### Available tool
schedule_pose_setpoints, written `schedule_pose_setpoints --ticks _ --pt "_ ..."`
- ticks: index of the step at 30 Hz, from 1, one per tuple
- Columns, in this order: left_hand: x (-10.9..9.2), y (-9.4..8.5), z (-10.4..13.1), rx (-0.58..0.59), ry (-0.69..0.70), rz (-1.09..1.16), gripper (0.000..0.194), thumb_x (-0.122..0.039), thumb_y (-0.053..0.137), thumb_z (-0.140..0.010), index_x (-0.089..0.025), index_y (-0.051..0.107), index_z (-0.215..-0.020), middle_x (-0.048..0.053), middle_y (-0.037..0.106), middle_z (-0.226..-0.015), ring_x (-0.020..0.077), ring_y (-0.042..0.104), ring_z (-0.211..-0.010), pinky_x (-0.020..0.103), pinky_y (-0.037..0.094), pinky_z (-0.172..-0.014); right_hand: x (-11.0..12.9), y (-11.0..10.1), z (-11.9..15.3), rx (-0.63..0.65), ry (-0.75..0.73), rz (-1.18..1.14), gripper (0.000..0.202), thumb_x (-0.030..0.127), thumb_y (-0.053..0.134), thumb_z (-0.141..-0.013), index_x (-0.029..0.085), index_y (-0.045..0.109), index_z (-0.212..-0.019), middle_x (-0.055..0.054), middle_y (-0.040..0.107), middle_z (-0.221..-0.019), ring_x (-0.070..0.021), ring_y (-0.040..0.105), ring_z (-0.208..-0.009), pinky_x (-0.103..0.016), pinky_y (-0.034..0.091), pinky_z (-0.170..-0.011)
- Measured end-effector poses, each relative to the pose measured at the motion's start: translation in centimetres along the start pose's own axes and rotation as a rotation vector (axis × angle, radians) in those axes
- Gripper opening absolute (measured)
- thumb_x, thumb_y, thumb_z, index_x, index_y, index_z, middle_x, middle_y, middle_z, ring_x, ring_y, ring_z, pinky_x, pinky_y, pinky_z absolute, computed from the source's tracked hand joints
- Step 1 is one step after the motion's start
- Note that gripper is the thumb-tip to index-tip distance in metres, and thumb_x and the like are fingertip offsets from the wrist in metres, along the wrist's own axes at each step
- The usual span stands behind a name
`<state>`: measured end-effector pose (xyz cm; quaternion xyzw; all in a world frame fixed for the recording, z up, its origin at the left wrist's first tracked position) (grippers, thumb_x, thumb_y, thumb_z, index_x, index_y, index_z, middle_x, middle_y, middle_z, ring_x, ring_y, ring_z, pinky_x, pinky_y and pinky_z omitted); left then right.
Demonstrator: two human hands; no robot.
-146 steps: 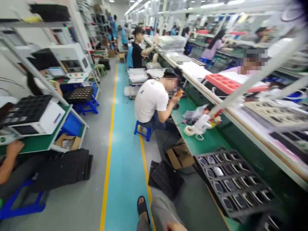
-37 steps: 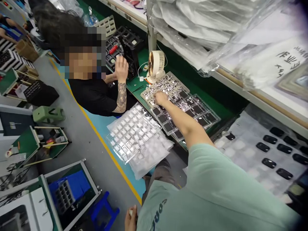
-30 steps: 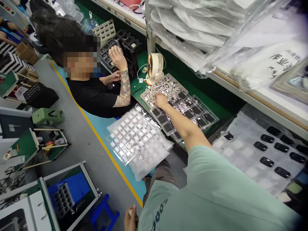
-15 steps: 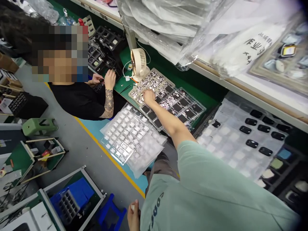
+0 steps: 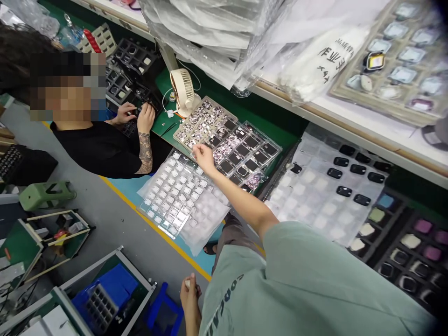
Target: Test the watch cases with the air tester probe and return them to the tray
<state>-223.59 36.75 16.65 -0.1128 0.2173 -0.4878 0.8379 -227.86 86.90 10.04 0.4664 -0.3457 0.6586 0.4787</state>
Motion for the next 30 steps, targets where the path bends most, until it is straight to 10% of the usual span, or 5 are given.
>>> schedule_pose_setpoints --ticks 6,12,18,25,30 --pt "1.2 -0.9 1.0 -0.145 0.183 0.244 0.061 -0.081 0.077 -0.073 -0.026 0.055 -0.084 -0.004 0.046 -0.066 0.0177 0.051 -0.064 0.034 0.048 -0.065 1.5 1.1 14.2 0.376 0.141 -0.393 0.047 0.062 0.080 -0.083 0.019 0.074 -0.100 -0.007 0.077 -0.087 -0.0160 0.069 -0.071 -0.030 0.061 -0.066" --pt "7.3 -1.5 3.2 -0.271 0.222 0.634 0.042 -0.055 0.079 -0.088 -0.019 0.058 -0.083 -0.008 0.047 -0.063 0.0102 0.047 -0.055 0.024 0.042 -0.057 7.4 3.1 27.6 0.919 0.206 -0.499 0.049 0.063 0.089 -0.072 0.023 0.074 -0.096 -0.003 0.075 -0.082 -0.0135 0.064 -0.064 -0.029 0.058 -0.061" --pt "19.4 -1.3 8.8 -0.393 0.224 1.152 0.073 -0.067 0.098 -0.043 -0.020 0.051 -0.074 -0.008 0.046 -0.057 0.0084 0.046 -0.050 0.019 0.032 -0.047 10.1 5.3 42.7 1.290 0.236 -0.388 0.048 0.063 0.095 -0.061 0.027 0.069 -0.081 0.001 0.066 -0.070 -0.0125 0.050 -0.055 -0.030 0.048 -0.054" --pt "37.3 -2.2 21.2 -0.613 0.327 1.773 0.041 -0.049 0.085 -0.075 -0.017 0.059 -0.084 -0.004 0.053 -0.065 0.0078 0.049 -0.052 0.017 0.034 -0.045 6.6 7.0 64.0 1.740 0.186 -0.167 0.044 0.068 0.087 -0.070 0.029 0.067 -0.077 0.001 0.060 -0.065 -0.0142 0.048 -0.051 -0.031 0.046 -0.047" --pt "46.7 1.3 31.1 -1.008 0.469 2.123 0.027 -0.032 0.078 -0.081 -0.016 0.068 -0.100 0.003 0.063 -0.081 0.0132 0.059 -0.062 0.022 0.042 -0.051 0.3 5.3 82.0 2.132 0.076 0.199 0.027 0.056 0.082 -0.084 0.029 0.079 -0.089 -0.004 0.073 -0.081 -0.0199 0.067 -0.073 -0.037 0.059 -0.068"
Point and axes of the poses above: each hand's wrist, its own z-axis away from the middle knuckle, its own y-axis out of the palm, x = y × z, the point moved 5 cm from there along -z, towards the middle knuckle
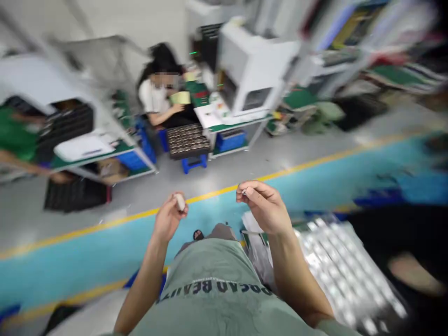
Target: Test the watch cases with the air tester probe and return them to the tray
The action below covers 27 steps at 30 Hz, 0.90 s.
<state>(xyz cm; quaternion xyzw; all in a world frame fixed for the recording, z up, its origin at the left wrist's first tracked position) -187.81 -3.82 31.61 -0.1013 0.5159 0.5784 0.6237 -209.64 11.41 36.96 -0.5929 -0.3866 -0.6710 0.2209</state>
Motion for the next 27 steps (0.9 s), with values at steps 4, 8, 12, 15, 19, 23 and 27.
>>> schedule_pose_setpoints --ticks 4,8,12,15,19,23,27 --pt "-4.6 -7.0 3.7 -0.202 0.279 0.198 0.037 -0.037 0.083 -0.082 -0.017 0.068 -0.109 0.004 0.064 -0.087 0.0149 0.060 -0.066 0.024 0.041 -0.052 -4.8 16.0 -2.6 0.426 0.049 0.243 0.018 0.044 0.076 -0.091 0.029 0.082 -0.098 -0.002 0.074 -0.073 -0.0183 0.067 -0.067 -0.033 0.058 -0.064" --pt "-6.9 -13.0 7.2 -0.369 0.473 0.294 0.039 -0.045 0.082 -0.087 -0.019 0.065 -0.110 0.002 0.061 -0.086 0.0153 0.060 -0.069 0.024 0.041 -0.054 -7.8 28.7 -1.8 0.756 -0.018 0.326 0.015 0.036 0.073 -0.091 0.028 0.081 -0.101 -0.004 0.081 -0.088 -0.0205 0.074 -0.074 -0.035 0.062 -0.068" --pt "-9.9 -18.0 8.1 -0.502 0.588 0.313 0.041 -0.049 0.079 -0.090 -0.021 0.063 -0.115 0.001 0.060 -0.089 0.0157 0.062 -0.073 0.025 0.043 -0.057 -9.2 37.7 -2.6 0.953 -0.156 0.328 0.012 0.029 0.070 -0.092 0.029 0.080 -0.100 -0.003 0.081 -0.089 -0.0209 0.075 -0.077 -0.036 0.063 -0.073" --pt "-13.4 -21.5 7.2 -0.604 0.644 0.319 0.041 -0.050 0.079 -0.090 -0.021 0.062 -0.115 0.001 0.060 -0.087 0.0153 0.062 -0.074 0.025 0.044 -0.059 -10.2 43.9 -4.5 1.066 -0.233 0.294 0.012 0.027 0.067 -0.094 0.030 0.078 -0.099 -0.003 0.080 -0.087 -0.0213 0.075 -0.076 -0.036 0.062 -0.071" --pt "-18.2 -25.8 5.7 -0.716 0.700 0.314 0.041 -0.050 0.078 -0.092 -0.020 0.062 -0.115 0.000 0.060 -0.086 0.0153 0.061 -0.074 0.025 0.044 -0.060 -11.6 52.4 -6.8 1.232 -0.289 0.233 0.014 0.024 0.064 -0.095 0.030 0.076 -0.097 -0.003 0.078 -0.084 -0.0212 0.073 -0.074 -0.037 0.060 -0.070" --pt "-21.1 -30.5 5.4 -0.851 0.759 0.397 0.044 -0.052 0.080 -0.089 -0.021 0.061 -0.113 0.000 0.060 -0.085 0.0147 0.060 -0.073 0.025 0.042 -0.059 -13.6 60.3 -7.1 1.411 -0.316 0.206 0.014 0.023 0.063 -0.095 0.030 0.075 -0.094 -0.003 0.077 -0.084 -0.0213 0.072 -0.073 -0.037 0.060 -0.070" --pt "-22.7 -36.4 6.5 -0.985 0.802 0.457 0.044 -0.053 0.080 -0.089 -0.021 0.061 -0.113 0.000 0.060 -0.085 0.0147 0.060 -0.073 0.026 0.042 -0.060 -16.8 67.6 -5.2 1.564 -0.303 0.220 0.014 0.024 0.062 -0.095 0.031 0.074 -0.093 -0.002 0.077 -0.083 -0.0217 0.071 -0.072 -0.037 0.060 -0.069"
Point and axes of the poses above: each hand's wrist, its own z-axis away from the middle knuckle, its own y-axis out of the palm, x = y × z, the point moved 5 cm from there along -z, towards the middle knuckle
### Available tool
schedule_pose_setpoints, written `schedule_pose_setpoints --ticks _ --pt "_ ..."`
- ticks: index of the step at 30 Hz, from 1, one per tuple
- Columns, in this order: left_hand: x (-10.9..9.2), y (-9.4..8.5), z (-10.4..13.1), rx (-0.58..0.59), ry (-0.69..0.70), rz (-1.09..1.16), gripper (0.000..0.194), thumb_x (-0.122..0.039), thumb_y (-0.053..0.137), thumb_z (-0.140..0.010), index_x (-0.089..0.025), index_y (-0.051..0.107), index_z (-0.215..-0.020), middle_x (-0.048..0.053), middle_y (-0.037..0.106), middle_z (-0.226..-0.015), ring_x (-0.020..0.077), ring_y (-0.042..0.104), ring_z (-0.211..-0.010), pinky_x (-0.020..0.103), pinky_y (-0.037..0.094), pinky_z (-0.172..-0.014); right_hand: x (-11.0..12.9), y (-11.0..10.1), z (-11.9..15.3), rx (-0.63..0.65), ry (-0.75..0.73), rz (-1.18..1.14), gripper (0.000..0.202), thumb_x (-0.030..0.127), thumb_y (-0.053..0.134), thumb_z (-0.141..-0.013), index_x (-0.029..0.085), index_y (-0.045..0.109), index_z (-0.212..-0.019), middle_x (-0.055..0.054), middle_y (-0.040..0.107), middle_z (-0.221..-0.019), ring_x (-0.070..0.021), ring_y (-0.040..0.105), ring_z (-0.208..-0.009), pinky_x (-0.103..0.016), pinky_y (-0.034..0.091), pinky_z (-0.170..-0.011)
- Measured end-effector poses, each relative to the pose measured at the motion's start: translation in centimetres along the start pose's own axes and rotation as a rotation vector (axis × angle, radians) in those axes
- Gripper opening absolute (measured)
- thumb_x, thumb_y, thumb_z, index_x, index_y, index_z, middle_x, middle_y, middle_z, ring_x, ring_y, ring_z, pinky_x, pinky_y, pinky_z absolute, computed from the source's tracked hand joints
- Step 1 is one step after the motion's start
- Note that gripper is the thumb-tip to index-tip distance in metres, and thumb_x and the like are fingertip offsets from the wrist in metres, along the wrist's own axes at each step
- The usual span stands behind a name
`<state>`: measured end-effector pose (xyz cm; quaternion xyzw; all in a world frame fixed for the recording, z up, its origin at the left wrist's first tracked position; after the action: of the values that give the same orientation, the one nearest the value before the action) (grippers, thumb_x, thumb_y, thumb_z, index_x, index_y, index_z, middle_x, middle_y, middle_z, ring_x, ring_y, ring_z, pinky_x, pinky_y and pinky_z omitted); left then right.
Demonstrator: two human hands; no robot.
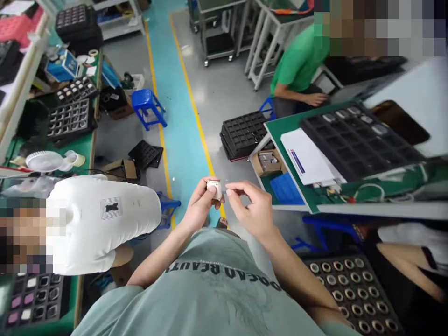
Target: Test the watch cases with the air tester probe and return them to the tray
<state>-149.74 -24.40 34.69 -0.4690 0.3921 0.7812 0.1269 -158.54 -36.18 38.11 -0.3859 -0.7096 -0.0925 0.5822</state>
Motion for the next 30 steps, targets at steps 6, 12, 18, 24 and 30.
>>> schedule_pose_setpoints --ticks 6,12,18,24,30 --pt "-4.2 -6.7 -10.7 -0.101 0.093 -0.047 0.045 -0.056 0.076 -0.092 -0.020 0.060 -0.114 0.000 0.060 -0.086 0.0149 0.059 -0.075 0.026 0.044 -0.062 -4.0 7.7 -12.5 0.135 -0.053 -0.010 0.014 0.022 0.063 -0.094 0.030 0.074 -0.095 -0.002 0.076 -0.082 -0.0211 0.070 -0.071 -0.036 0.059 -0.069" --pt "-12.8 -15.3 -22.3 -0.192 0.192 -0.071 0.046 -0.055 0.079 -0.090 -0.020 0.061 -0.113 0.001 0.061 -0.089 0.0143 0.058 -0.076 0.026 0.046 -0.064 -4.5 18.5 -26.4 0.203 -0.099 0.011 0.015 0.024 0.061 -0.097 0.029 0.075 -0.092 -0.004 0.078 -0.085 -0.0216 0.072 -0.074 -0.038 0.060 -0.072" --pt "-21.1 -25.1 -29.2 -0.311 0.214 0.051 0.047 -0.057 0.071 -0.093 -0.020 0.057 -0.118 0.000 0.060 -0.086 0.0142 0.058 -0.072 0.026 0.044 -0.063 -5.9 30.9 -37.8 0.474 0.206 -0.242 0.020 0.039 0.071 -0.092 0.026 0.080 -0.105 -0.006 0.083 -0.094 -0.0231 0.078 -0.081 -0.039 0.064 -0.077" --pt "-26.1 -36.5 -35.0 -0.540 0.248 0.079 0.054 -0.062 0.073 -0.090 -0.018 0.060 -0.117 0.000 0.059 -0.084 0.0143 0.055 -0.070 0.026 0.044 -0.061 -8.2 46.5 -47.8 0.976 0.402 -0.386 0.034 0.050 0.079 -0.085 0.019 0.078 -0.098 -0.005 0.079 -0.078 -0.0181 0.072 -0.068 -0.033 0.059 -0.069" --pt "-32.2 -47.6 -40.1 -0.921 0.259 0.019 0.053 -0.065 0.069 -0.092 -0.018 0.060 -0.115 -0.002 0.057 -0.074 0.0148 0.051 -0.066 0.027 0.042 -0.061 -9.3 63.5 -56.5 1.368 0.490 -0.334 0.032 0.042 0.079 -0.081 0.017 0.076 -0.101 -0.002 0.076 -0.076 -0.0150 0.066 -0.065 -0.029 0.054 -0.065"
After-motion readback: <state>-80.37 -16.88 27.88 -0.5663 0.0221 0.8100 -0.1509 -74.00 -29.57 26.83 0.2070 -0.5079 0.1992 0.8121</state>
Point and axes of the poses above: each hand's wrist, its own z-axis away from the middle knuckle, its own y-axis out of the palm, x = y × z, the point moved 5 cm from there along -z, towards the middle knuckle
